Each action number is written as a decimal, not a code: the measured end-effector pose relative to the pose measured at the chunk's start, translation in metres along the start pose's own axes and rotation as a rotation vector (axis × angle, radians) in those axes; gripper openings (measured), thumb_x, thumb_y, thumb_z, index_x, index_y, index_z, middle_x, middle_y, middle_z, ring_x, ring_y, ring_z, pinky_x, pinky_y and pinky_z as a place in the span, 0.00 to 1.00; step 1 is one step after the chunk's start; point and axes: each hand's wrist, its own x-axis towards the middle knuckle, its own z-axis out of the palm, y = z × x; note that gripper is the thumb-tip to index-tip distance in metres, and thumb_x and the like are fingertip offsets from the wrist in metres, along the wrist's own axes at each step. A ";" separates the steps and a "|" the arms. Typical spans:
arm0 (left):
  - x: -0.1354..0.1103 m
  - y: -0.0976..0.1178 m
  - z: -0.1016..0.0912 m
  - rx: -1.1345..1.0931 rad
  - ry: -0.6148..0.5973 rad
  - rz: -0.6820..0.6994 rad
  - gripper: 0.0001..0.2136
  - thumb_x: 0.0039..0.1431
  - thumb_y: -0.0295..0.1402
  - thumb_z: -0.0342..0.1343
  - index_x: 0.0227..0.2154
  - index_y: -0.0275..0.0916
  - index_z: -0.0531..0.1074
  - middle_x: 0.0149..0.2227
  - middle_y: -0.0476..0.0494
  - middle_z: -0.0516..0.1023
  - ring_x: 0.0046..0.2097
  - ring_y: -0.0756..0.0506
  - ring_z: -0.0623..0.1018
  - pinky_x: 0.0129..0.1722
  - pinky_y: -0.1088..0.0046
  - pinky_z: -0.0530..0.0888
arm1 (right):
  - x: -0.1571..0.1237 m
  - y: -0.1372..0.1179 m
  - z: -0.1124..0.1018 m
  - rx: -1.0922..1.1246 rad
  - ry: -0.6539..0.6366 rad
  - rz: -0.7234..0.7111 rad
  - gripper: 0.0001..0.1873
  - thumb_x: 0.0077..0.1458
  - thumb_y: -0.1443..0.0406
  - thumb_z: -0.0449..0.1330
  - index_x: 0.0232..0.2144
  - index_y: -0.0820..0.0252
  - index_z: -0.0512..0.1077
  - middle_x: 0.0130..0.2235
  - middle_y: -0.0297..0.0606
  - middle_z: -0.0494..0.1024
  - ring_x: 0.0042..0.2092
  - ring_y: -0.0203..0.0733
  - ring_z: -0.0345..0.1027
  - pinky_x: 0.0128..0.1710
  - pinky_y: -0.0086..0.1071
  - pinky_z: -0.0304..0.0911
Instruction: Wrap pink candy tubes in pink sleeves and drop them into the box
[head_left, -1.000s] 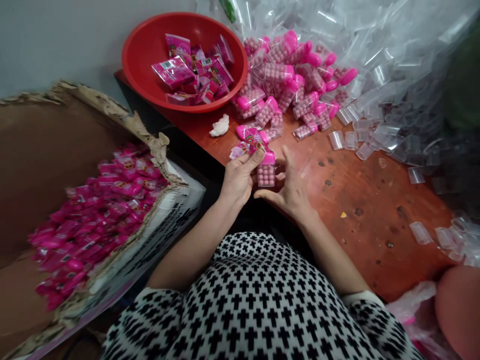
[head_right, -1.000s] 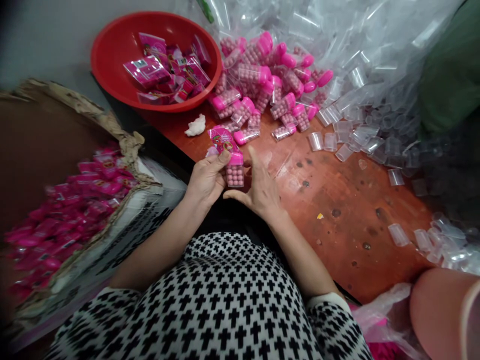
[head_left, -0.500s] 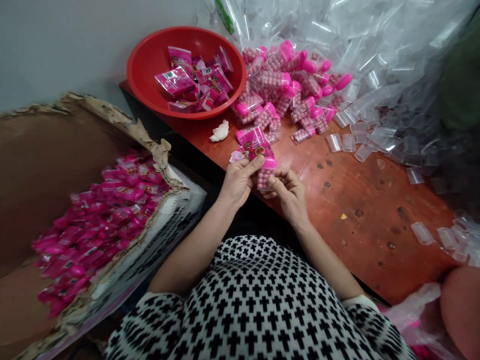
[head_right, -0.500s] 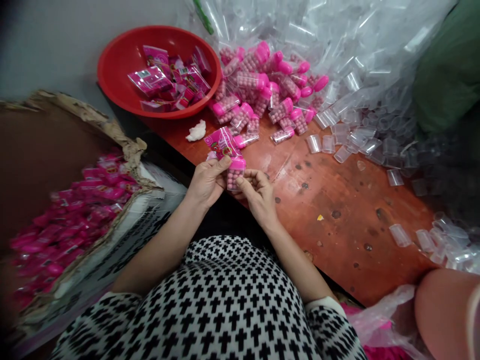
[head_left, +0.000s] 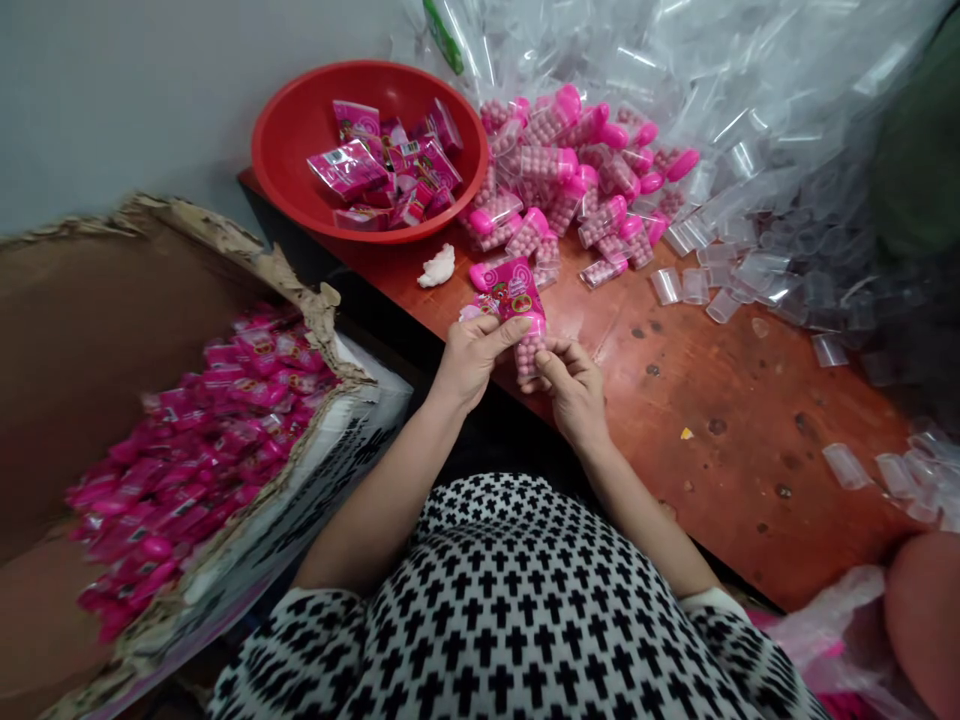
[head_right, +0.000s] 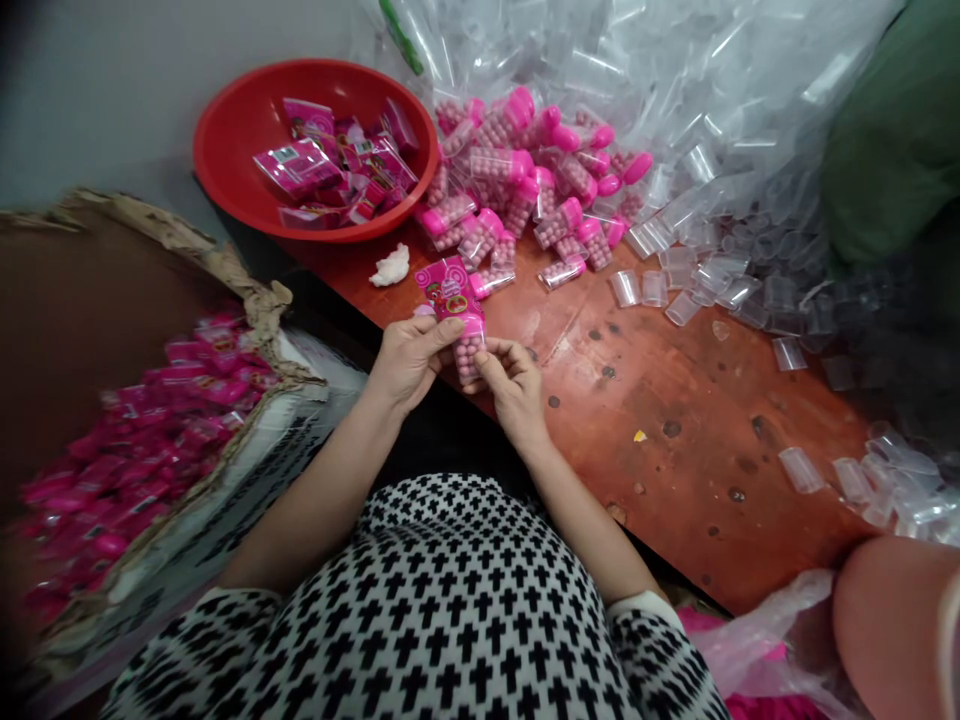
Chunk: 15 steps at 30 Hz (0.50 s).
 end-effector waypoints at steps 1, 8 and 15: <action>-0.001 -0.001 0.001 0.001 0.015 0.004 0.14 0.38 0.35 0.72 0.16 0.36 0.71 0.19 0.50 0.73 0.25 0.51 0.75 0.27 0.75 0.73 | -0.001 0.000 0.001 -0.019 0.026 -0.021 0.14 0.50 0.56 0.65 0.36 0.57 0.70 0.31 0.31 0.77 0.29 0.34 0.73 0.28 0.30 0.74; -0.005 -0.002 0.009 -0.068 -0.065 -0.023 0.15 0.38 0.38 0.71 0.20 0.32 0.74 0.21 0.47 0.75 0.24 0.52 0.74 0.26 0.77 0.73 | -0.001 -0.005 -0.003 -0.056 0.003 -0.035 0.14 0.49 0.57 0.66 0.34 0.58 0.71 0.29 0.31 0.78 0.25 0.33 0.72 0.24 0.29 0.72; -0.001 0.006 -0.003 0.060 -0.217 -0.064 0.12 0.41 0.36 0.70 0.21 0.31 0.77 0.22 0.43 0.77 0.25 0.50 0.76 0.29 0.75 0.75 | -0.004 -0.006 -0.004 -0.081 -0.006 -0.087 0.12 0.49 0.58 0.67 0.35 0.57 0.72 0.30 0.31 0.79 0.28 0.34 0.74 0.27 0.30 0.74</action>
